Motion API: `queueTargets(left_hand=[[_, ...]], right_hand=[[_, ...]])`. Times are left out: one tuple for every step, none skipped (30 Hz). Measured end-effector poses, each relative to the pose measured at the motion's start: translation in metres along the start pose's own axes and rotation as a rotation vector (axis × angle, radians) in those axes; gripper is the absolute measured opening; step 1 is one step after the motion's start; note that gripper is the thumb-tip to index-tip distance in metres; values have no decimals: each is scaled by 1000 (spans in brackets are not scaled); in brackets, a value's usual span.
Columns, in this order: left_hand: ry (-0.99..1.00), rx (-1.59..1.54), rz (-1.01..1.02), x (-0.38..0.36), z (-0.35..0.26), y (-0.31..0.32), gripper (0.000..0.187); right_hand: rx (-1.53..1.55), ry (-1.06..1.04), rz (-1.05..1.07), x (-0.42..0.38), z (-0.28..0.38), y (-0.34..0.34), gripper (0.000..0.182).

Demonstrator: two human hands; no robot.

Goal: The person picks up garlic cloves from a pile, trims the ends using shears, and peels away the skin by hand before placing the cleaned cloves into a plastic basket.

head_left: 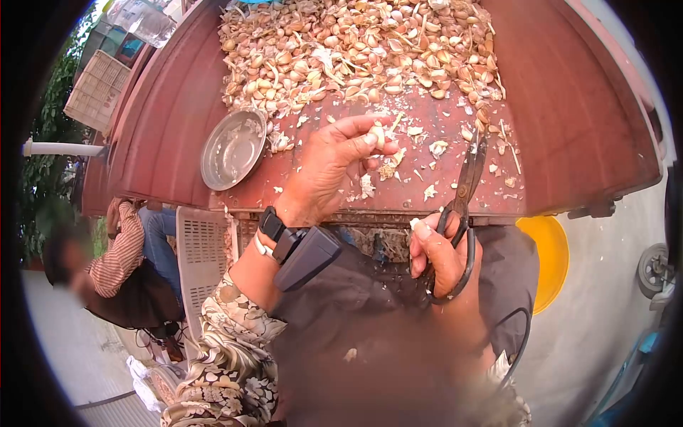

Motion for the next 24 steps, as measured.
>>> queueTargets(left_hand=[[-2, 12, 35, -8, -3, 1, 27], [23, 63, 29, -17, -8, 4, 27], [49, 114, 24, -26, -15, 9, 26], [74, 165, 18, -34, -22, 13, 26], [62, 143, 8, -42, -26, 14, 22], [98, 110, -1, -48, -30, 14, 19], [134, 77, -10, -54, -33, 13, 17], [172, 44, -16, -59, -36, 12, 14], [207, 17, -23, -65, -39, 13, 13], [205, 2, -14, -70, -42, 14, 13], [200, -12, -7, -76, -46, 16, 13], [195, -27, 1, -81, -49, 16, 13], [190, -45, 21, -85, -51, 16, 14], [184, -64, 43, -89, -53, 15, 14], [178, -83, 66, -93, -54, 15, 14], [184, -88, 67, -96, -56, 15, 14], [190, -90, 68, -99, -58, 14, 14], [195, -92, 68, -102, -59, 14, 14], [195, -84, 73, -106, -59, 15, 14], [193, -77, 77, -110, -60, 19, 14], [189, -70, 81, -114, -60, 21, 14], [171, -38, 87, -117, -60, 21, 14], [152, -6, 93, -119, -61, 19, 14], [135, 27, 99, -121, -61, 18, 14]], right_hand=[[-119, 3, -15, -4, 3, 3, 18], [-237, 5, -29, -7, 4, 7, 19], [-273, 25, -29, -10, 1, 10, 25], [-392, -63, -81, -15, 4, 13, 27], [-510, -151, -132, -21, 7, 17, 29], [-629, -240, -183, -27, 10, 22, 31], [-708, -214, -211, -34, 10, 24, 36], [-781, -280, -240, -42, 14, 27, 36], [-854, -346, -270, -50, 16, 29, 37], [-927, -411, -299, -58, 18, 32, 38], [-958, -432, -314, -64, 19, 34, 39], [-988, -454, -330, -71, 19, 35, 40], [-1018, -476, -346, -77, 20, 36, 40], [-1031, -473, -345, -83, 20, 37, 41], [-1043, -471, -347, -88, 21, 37, 42], [-1053, -469, -348, -92, 21, 38, 43], [-1069, -483, -344, -94, 21, 39, 43], [-1084, -495, -340, -97, 21, 39, 44], [-1099, -506, -335, -100, 20, 38, 44], [-1102, -506, -314, -102, 19, 39, 45], [-1104, -506, -294, -104, 18, 39, 45], [-1104, -505, -274, -106, 17, 39, 45], [-1106, -468, -254, -108, 16, 39, 45], [-1108, -433, -234, -111, 17, 39, 45]])
Point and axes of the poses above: each hand's wrist, its own x-axis towards the middle knuckle, its own y-axis out of the palm, z = x × y, the point moved 5 cm from there along x, towards the middle knuckle, and after that the axes turned 15 degrees about y, right-handed, at the moved point
